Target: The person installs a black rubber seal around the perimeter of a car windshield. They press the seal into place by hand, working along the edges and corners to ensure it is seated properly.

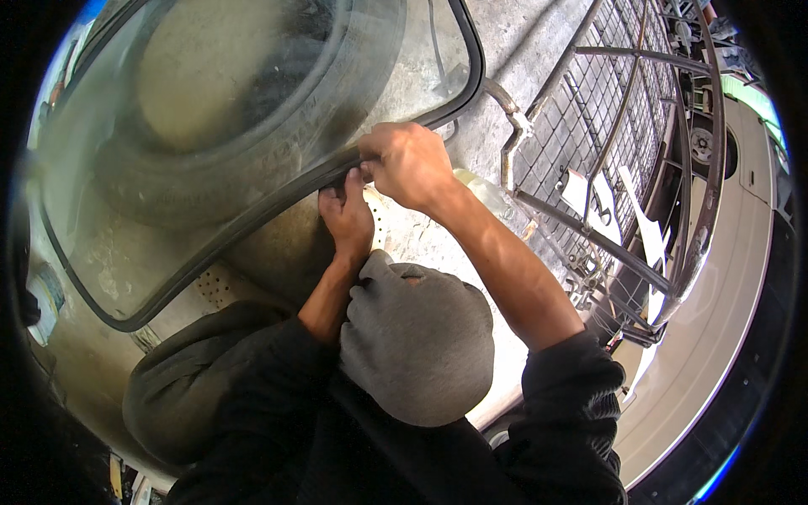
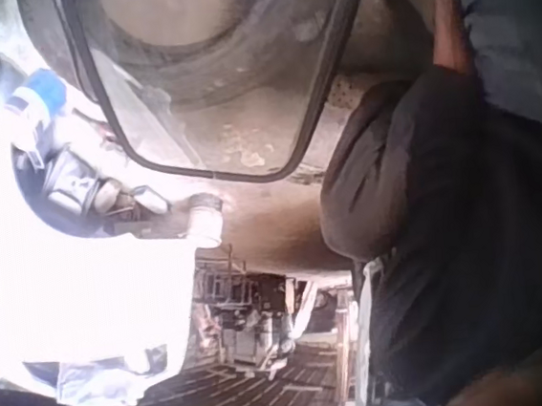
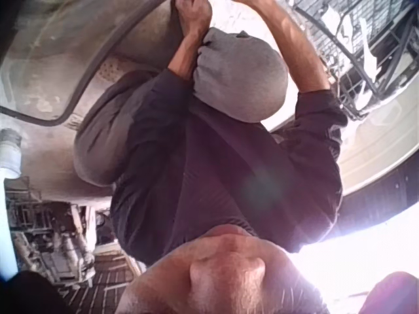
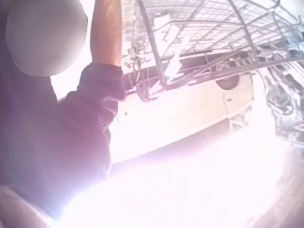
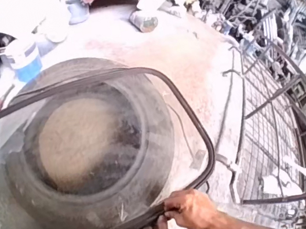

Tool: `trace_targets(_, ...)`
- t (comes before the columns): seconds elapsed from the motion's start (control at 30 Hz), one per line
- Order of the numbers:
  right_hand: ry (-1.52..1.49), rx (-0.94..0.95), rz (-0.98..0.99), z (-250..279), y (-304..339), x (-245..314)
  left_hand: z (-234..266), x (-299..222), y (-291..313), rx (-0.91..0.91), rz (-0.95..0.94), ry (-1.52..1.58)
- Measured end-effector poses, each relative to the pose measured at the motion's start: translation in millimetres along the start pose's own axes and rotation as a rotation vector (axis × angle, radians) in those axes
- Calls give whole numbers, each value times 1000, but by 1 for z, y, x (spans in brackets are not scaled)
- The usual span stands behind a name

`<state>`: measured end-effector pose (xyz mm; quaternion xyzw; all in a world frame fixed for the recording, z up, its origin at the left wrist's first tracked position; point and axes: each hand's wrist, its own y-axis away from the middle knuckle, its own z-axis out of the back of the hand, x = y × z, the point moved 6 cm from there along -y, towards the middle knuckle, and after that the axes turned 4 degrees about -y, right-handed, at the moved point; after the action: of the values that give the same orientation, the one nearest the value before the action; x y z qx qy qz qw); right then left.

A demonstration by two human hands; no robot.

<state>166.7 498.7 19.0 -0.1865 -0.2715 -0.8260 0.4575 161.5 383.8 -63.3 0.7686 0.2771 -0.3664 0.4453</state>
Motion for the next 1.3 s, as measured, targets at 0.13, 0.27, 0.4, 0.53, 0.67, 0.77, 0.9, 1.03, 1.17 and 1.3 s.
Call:
trace_targets(0.13, 140, -23, 12, 1, -3, 14, 2, -3, -1, -39, -2, -32)
trace_targets(0.27, 145, -132, 35, -3, 5, 18, 3, -6, -1, -31, -1, -66)
trace_targets(0.4, 35, -123, -8, 4, 1, 9, -2, 1, -3, -42, 55, 145)
trace_targets(0.53, -156, -67, -59, 6, -1, 3, 0, -2, -5, -44, 16, 121)
trace_targets(0.67, -119, -5, -284, 3, -4, -2, -1, 1, -5, -59, 76, 176)
trace_targets(0.77, 71, 16, -370, 9, -13, 7, -3, 4, -2, -48, 179, 97)
trace_targets(0.9, 63, -17, -296, 6, -10, 6, 3, 13, -3, -52, 117, 89)
trace_targets(1.03, -36, -137, -26, 8, -2, -4, 21, 9, -4, 1, 103, 86)
trace_targets(1.17, -81, -164, -5, 10, 0, -5, 12, -2, -2, -37, 78, 189)
trace_targets(1.3, -96, -96, -21, 10, -6, -7, 4, -11, 1, -144, 200, 238)
